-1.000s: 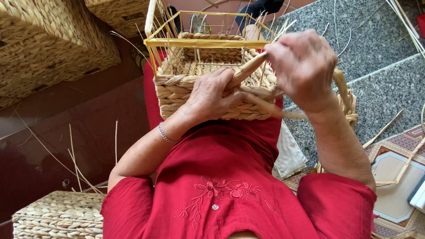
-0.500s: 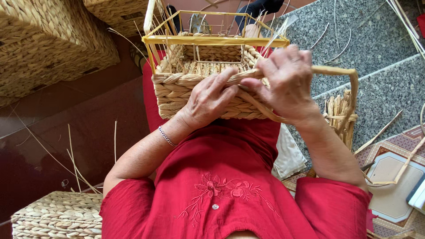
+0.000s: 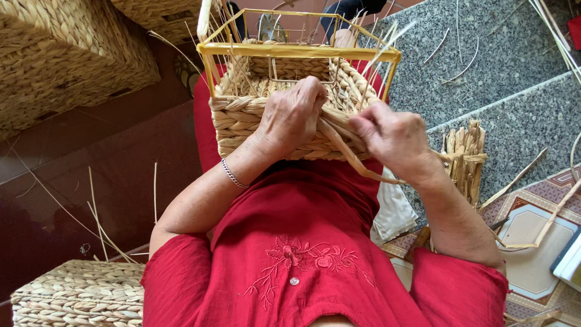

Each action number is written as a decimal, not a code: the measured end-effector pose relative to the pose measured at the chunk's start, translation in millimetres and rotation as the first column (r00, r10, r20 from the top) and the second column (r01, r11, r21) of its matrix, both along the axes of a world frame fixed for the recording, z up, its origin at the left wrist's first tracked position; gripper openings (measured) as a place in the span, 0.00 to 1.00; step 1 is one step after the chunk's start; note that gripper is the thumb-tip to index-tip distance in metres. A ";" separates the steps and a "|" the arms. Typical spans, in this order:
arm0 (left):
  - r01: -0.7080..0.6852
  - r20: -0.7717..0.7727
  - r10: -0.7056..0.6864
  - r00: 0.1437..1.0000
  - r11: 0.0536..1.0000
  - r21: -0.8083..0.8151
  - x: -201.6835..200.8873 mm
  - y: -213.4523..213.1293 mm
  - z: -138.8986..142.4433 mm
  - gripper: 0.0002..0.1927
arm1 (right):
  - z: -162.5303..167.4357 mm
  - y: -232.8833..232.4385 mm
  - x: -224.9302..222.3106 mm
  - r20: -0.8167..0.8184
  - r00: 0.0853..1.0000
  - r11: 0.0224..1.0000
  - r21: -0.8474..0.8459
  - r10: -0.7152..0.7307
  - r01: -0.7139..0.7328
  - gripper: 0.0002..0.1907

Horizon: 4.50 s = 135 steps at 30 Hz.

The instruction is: The person sits on the stairs and weaves a water-hyacinth basket around a yellow metal frame, threading and tightening long woven strands over the rim and sides by hand, working the strands one after another to build up the basket wall.

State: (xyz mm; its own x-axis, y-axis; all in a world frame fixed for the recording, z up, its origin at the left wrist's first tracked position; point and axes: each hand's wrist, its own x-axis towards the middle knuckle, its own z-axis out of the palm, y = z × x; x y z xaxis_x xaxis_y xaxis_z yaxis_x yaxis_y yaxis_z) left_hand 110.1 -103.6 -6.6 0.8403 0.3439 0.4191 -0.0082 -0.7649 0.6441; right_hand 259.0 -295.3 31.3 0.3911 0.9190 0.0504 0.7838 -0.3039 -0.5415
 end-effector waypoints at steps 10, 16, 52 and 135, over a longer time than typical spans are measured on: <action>-0.086 0.112 0.096 0.989 0.992 -0.088 -1.5 -0.8 3.3 0.28 | 39.7 -35.2 -0.7 0.524 0.846 0.961 0.270 -0.098 -0.056 0.18; -0.088 0.099 0.105 0.990 0.983 -0.161 -7.4 -1.1 1.3 0.34 | 23.8 -23.6 -36.3 0.495 0.869 0.981 0.171 -0.003 -0.094 0.22; 0.232 -0.121 -0.285 0.951 0.915 -0.331 5.3 -0.8 31.4 0.27 | 61.6 -8.6 10.8 0.813 0.577 0.908 0.296 -0.077 -0.297 0.04; 0.021 0.119 -0.029 0.993 0.997 0.068 10.5 -28.5 2.1 0.08 | 3.0 27.6 -34.1 0.136 0.973 0.823 0.562 -0.187 0.080 0.07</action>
State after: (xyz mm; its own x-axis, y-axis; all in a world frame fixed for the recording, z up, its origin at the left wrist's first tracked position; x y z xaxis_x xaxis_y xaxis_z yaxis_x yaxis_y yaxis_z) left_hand 120.6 -132.1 -4.4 0.7906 0.2917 0.5384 -0.1014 -0.8047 0.5850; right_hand 224.9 -267.7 34.2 0.4429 0.6563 0.6109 0.8559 -0.1066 -0.5060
